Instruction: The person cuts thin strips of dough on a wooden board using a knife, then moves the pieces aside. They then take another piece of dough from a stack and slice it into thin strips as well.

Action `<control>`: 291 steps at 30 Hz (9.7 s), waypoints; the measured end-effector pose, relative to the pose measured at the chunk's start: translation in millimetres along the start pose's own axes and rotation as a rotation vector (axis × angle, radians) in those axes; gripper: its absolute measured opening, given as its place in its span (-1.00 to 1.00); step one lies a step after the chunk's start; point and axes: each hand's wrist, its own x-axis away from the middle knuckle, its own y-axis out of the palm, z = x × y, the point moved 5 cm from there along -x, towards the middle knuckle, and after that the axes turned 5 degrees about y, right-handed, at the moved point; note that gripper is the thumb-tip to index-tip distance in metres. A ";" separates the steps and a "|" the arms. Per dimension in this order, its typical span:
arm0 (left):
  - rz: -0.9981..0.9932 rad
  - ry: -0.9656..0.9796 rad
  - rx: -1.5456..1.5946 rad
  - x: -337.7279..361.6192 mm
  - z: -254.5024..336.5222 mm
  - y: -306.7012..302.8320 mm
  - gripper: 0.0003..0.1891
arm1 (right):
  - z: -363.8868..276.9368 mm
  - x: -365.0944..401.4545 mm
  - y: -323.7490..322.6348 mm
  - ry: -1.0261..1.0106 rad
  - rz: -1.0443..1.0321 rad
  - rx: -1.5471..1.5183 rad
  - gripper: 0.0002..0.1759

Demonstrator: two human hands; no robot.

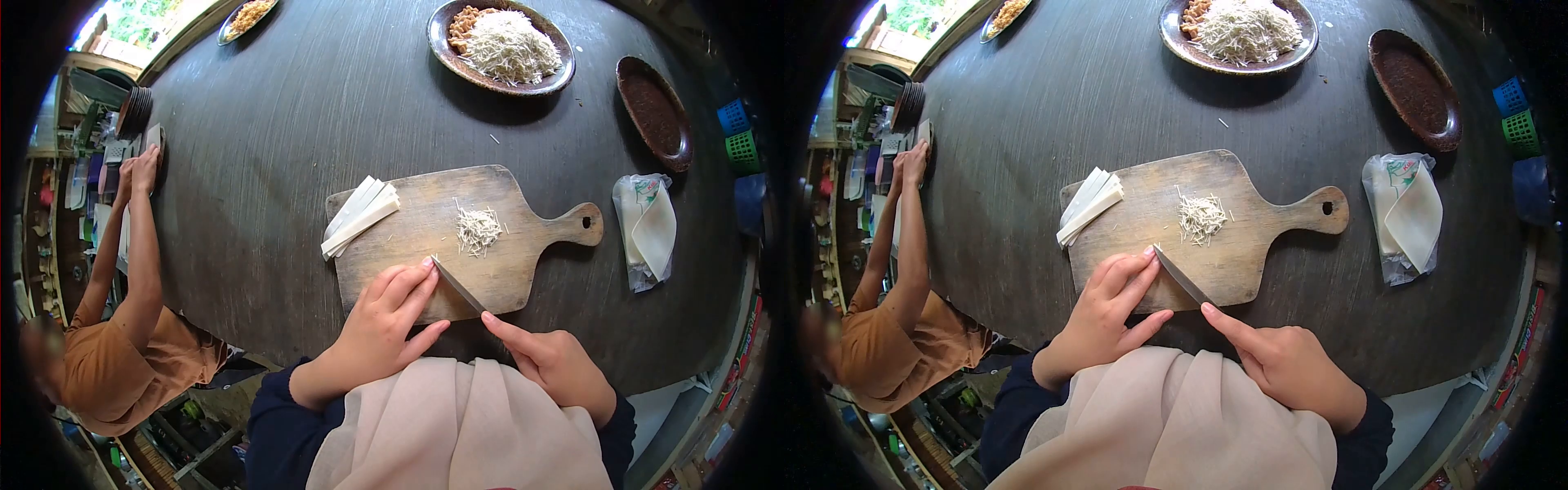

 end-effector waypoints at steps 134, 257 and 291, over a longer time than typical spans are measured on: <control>0.029 0.023 -0.015 -0.4 0.5 -0.3 -0.35 | 1.3 -0.9 -4.0 -0.015 -0.009 0.020 -0.37; 0.030 -0.007 0.036 -1.3 0.4 -2.1 -0.35 | 1.2 -1.0 -4.7 -0.033 0.025 0.044 -0.39; 0.034 0.003 -0.025 -1.5 5.1 -1.7 -0.39 | -0.3 -0.7 1.6 -0.017 0.009 0.087 -0.35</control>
